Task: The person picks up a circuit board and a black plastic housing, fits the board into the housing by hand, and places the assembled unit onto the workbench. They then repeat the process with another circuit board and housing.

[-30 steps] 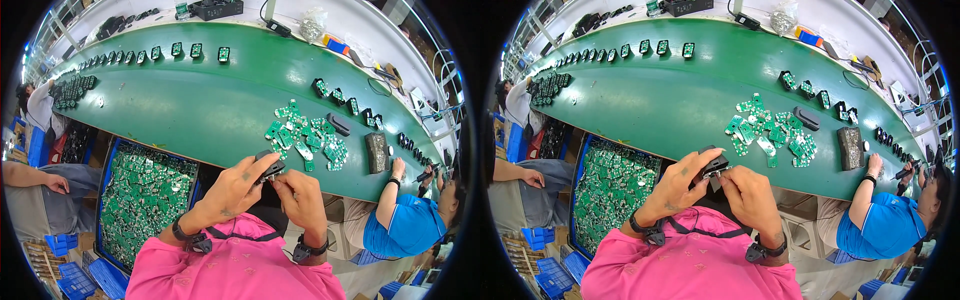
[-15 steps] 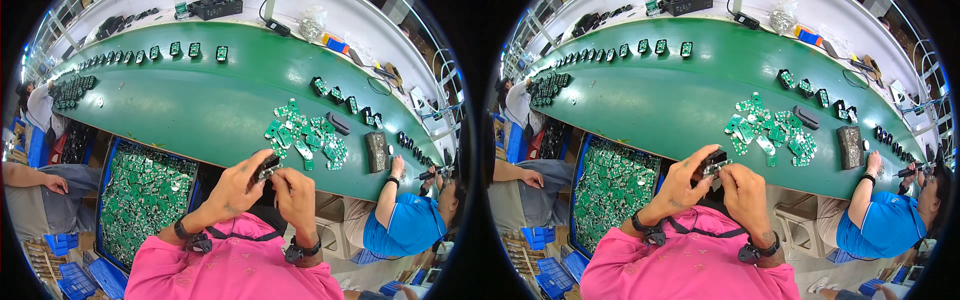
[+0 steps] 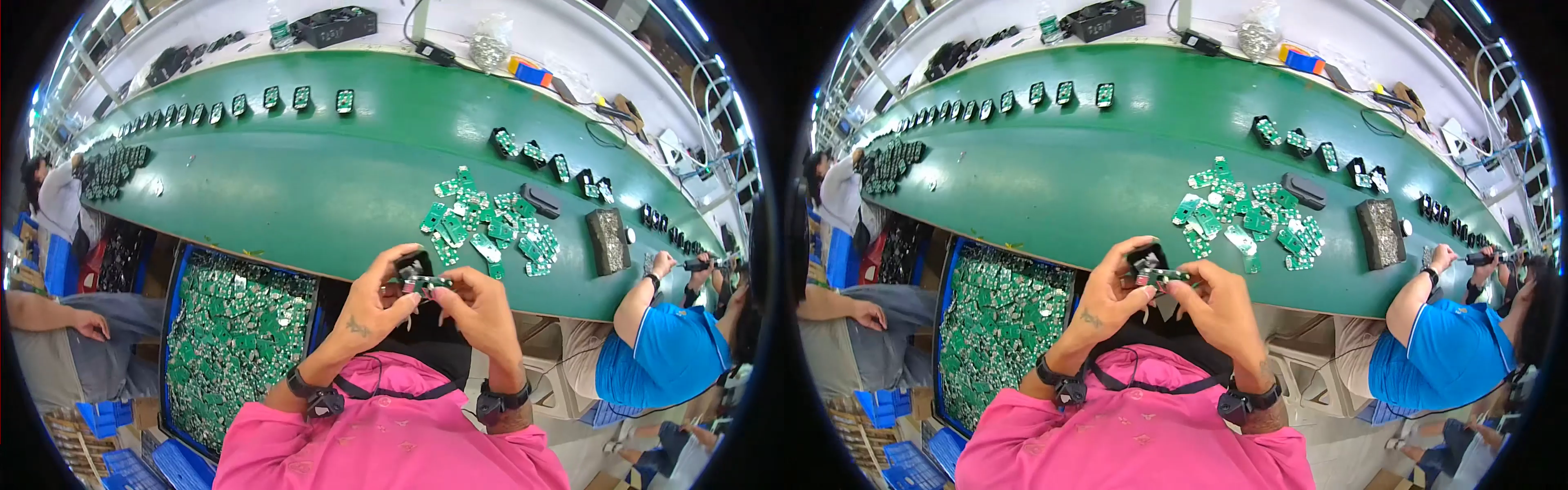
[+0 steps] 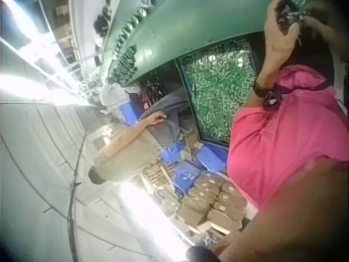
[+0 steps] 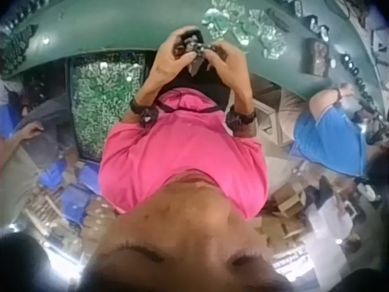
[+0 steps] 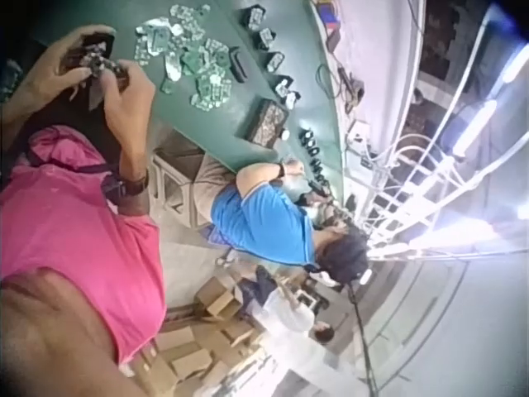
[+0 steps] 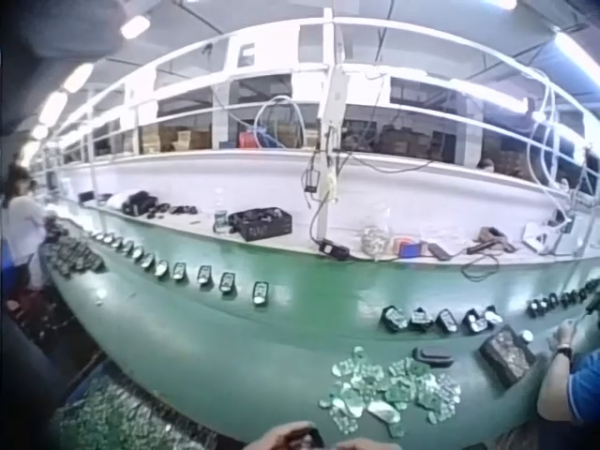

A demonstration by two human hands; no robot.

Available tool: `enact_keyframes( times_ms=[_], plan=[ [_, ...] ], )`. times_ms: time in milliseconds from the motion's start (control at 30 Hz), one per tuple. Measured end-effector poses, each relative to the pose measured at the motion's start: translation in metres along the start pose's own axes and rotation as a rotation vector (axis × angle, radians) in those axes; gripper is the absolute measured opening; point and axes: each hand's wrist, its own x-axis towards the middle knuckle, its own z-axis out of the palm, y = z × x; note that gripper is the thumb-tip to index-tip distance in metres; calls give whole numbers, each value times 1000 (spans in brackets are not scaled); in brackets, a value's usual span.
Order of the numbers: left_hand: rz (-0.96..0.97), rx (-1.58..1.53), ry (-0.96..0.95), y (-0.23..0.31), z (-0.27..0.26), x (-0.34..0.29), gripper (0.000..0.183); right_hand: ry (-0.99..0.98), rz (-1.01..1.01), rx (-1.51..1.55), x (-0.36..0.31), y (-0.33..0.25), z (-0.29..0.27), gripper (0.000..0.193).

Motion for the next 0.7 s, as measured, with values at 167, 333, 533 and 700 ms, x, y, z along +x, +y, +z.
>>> enact_keyframes(
  times_ms=[167,333,533,700],
  plan=[
    [48,-43,106,-7,13,5,69,38,147,388,-1,23,14,21],
    [26,42,76,-13,0,-4,75,257,-222,493,0,26,41,19],
    [223,82,-38,-26,24,15,74,210,-444,27,-24,11,-15,19],
    [107,99,-177,-29,22,10,64,16,-413,-52,-23,-5,-30,26]
  ],
)
